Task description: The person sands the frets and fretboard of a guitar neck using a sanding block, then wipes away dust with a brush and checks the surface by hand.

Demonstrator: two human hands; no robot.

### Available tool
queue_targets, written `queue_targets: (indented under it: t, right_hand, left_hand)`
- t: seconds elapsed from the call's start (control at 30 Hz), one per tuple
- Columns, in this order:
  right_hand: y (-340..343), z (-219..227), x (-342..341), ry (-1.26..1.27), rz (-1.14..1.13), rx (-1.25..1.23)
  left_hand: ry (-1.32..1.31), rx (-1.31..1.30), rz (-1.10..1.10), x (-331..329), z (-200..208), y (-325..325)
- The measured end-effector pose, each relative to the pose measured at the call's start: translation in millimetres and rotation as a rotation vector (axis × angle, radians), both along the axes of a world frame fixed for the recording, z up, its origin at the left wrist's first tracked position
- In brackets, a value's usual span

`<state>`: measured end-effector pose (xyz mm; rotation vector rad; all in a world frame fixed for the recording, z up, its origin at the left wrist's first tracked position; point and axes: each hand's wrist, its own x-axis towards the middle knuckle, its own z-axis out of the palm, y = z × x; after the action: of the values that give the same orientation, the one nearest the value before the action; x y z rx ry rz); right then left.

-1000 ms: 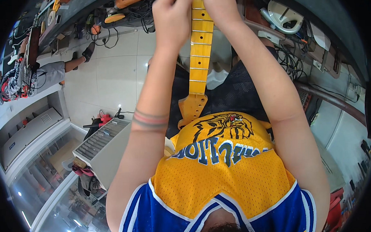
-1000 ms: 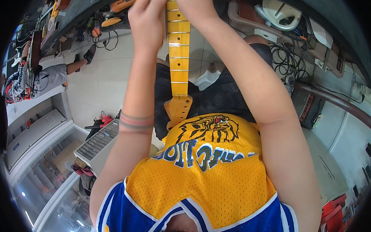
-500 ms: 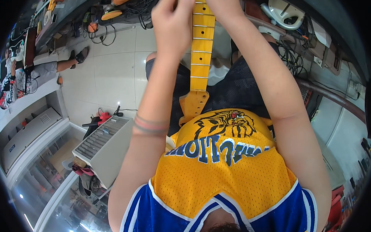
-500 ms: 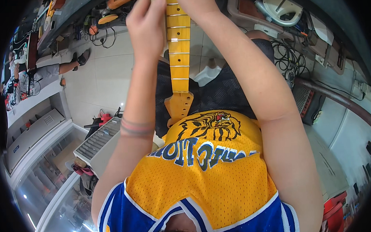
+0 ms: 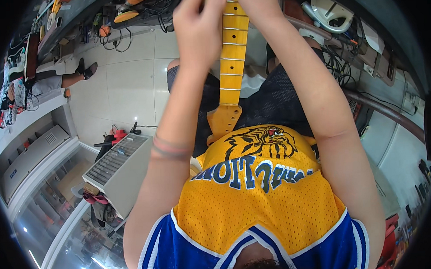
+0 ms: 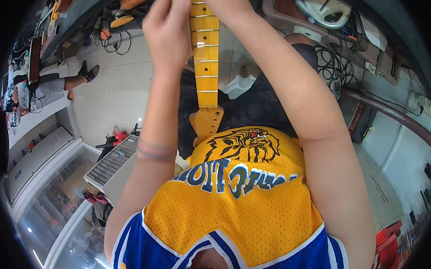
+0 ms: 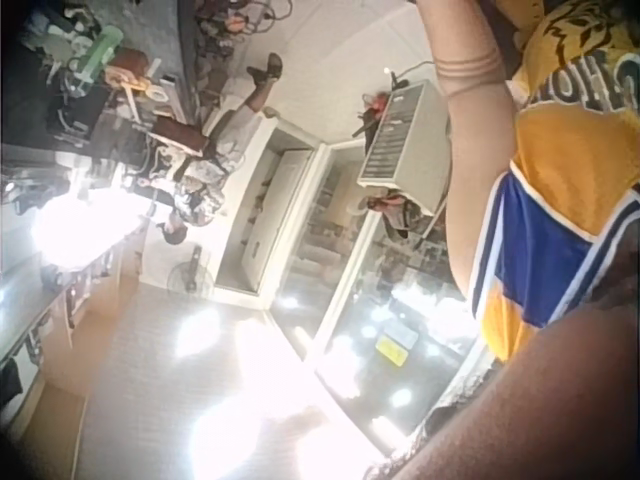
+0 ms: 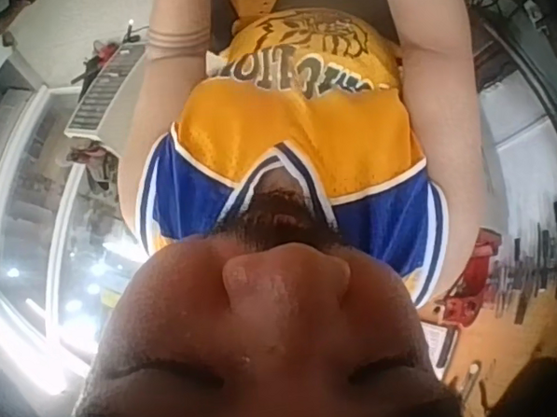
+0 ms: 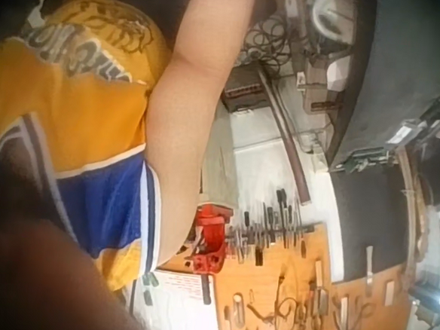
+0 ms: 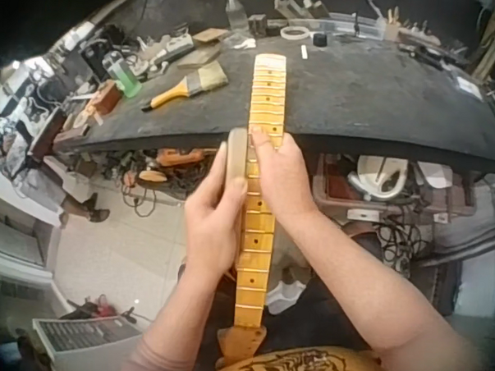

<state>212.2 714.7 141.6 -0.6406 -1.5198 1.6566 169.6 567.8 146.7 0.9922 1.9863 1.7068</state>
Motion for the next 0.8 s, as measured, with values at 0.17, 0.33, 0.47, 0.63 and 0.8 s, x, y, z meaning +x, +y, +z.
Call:
queue_targets:
  t: [0.17, 0.33, 0.47, 0.63, 0.8]
  right_hand:
    - [4, -2, 3, 0.013, 0.027, -0.057]
    - [0, 10, 12, -0.127, 0.047, -0.064]
    - [7, -12, -1, -0.036, 0.019, 0.002]
    - [0, -2, -1, -0.017, 0.018, -0.060]
    - [4, 6, 7, -0.099, 0.036, -0.089]
  left_hand:
    - [-0.165, 0.132, -0.045, 10, -10, -4]
    - [-0.187, 0.044, -0.040, 78, -27, -98]
    - [-0.148, 0.128, 0.008, 39, -16, -31]
    - [-0.145, 0.120, -0.015, 2, 13, 13]
    - [-0.171, 0.092, 0.052, 76, -37, -82]
